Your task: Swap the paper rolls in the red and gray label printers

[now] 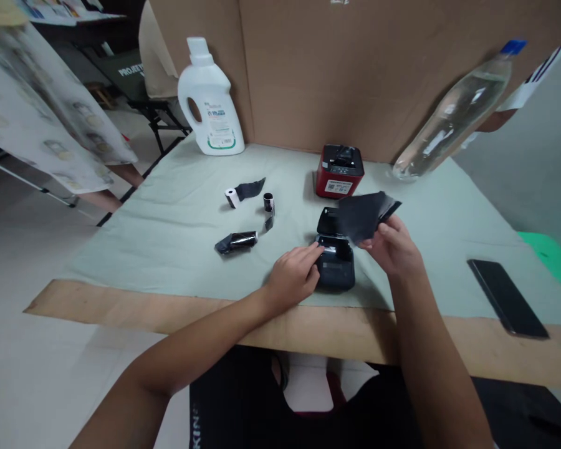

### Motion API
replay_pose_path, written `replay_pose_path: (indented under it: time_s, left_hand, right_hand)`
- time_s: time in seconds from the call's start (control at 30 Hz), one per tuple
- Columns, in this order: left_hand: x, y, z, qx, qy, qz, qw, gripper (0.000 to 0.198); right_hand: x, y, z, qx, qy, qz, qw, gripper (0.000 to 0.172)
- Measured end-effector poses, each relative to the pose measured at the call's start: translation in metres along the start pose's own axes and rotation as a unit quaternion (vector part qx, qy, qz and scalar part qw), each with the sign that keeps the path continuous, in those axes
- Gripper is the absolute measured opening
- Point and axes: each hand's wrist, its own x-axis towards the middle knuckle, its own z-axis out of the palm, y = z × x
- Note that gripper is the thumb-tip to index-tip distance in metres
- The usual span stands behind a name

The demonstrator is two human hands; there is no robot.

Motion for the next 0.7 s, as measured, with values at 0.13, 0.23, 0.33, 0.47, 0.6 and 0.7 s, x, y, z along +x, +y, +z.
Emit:
replay_pose_path:
  time_s: [0.13, 0.23, 0.33, 0.47, 0.6, 0.7]
  left_hand:
    - [0.005, -0.002, -0.005, -0.010, 0.014, -0.021, 1.000, 0.043]
    - [0.006, -0.006, -0.007, -0.013, 0.027, -0.038, 0.999, 0.041]
    - [0.008, -0.007, -0.009, -0.024, 0.047, -0.043, 0.998, 0.046]
    - [0.011, -0.005, -0.013, -0.041, 0.057, 0.002, 0.998, 0.057]
    - [0.012, -0.006, -0.011, -0.039, 0.042, 0.055, 0.997, 0.048]
    - [0.012, -0.008, -0.008, -0.028, 0.058, 0.090, 0.994, 0.031]
  right_hand:
    - [0.001, 0.019, -0.017, -0.103, 0.012, 0.061, 0.993, 0.043]
    - [0.002, 0.025, -0.025, -0.151, -0.010, 0.091, 0.984, 0.059]
    - [-0.003, 0.021, -0.024, -0.200, -0.043, 0.123, 0.971, 0.072]
    - [-0.012, 0.010, -0.013, -0.351, -0.114, 0.078, 0.926, 0.040]
    - [-0.015, 0.006, -0.004, -0.465, -0.143, 0.005, 0.874, 0.025]
    - [-0.014, 0.009, -0.003, -0.495, -0.147, -0.020, 0.856, 0.026]
